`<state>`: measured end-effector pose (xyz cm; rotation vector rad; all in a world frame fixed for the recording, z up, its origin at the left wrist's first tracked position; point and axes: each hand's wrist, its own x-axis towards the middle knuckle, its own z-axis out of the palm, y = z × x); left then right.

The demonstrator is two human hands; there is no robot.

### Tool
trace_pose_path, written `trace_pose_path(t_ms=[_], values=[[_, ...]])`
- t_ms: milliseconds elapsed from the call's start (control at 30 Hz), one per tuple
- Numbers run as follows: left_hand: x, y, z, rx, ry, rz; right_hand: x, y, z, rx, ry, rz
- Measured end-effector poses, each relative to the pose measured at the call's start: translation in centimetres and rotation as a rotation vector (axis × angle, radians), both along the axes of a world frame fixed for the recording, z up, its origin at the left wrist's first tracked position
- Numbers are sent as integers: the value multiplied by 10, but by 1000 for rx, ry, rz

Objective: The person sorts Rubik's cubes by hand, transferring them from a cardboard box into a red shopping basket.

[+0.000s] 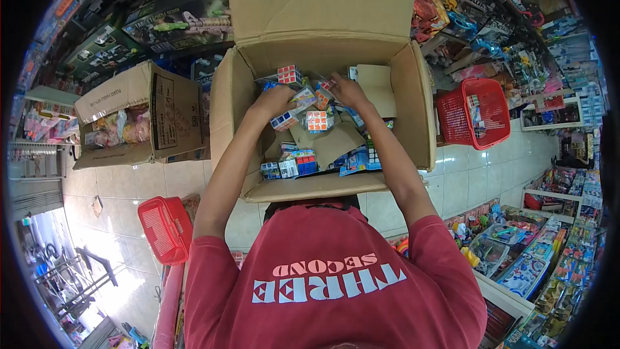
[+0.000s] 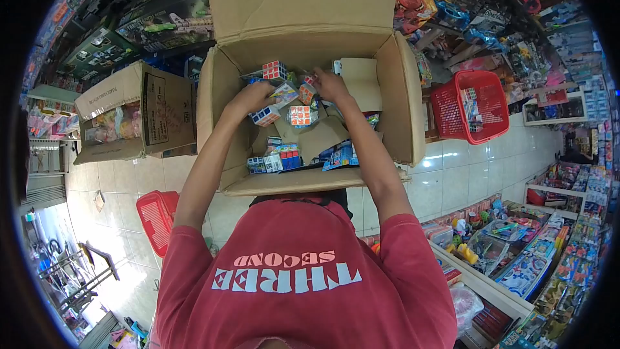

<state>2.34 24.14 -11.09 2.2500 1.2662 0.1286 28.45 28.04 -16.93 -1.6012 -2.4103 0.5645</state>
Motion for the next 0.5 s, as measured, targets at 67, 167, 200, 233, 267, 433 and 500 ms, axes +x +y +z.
trace_pose_path(t_ms=[67, 167, 200, 233, 267, 433, 500], values=[[0, 0, 5, -21, -27, -42, 9, 4, 7, -11, 306, -4], [1, -1, 6, -37, -165, -110, 19, 18, 11, -111, 389, 9], [0, -1, 6, -61, -194, -108, 21, 18, 16, -115, 439, -20], [1, 0, 6, -87, -224, -107, 24, 18, 21, -119, 489, -51], [1, 1, 6, -113, -253, -109, 26, 18, 26, -124, 539, -85], [0, 6, 25, 52, -505, -19, 28, 11, 74, -470, 1023, -270], [0, 7, 30, 95, -658, 62, 28, 11, 79, -541, 1207, -280]])
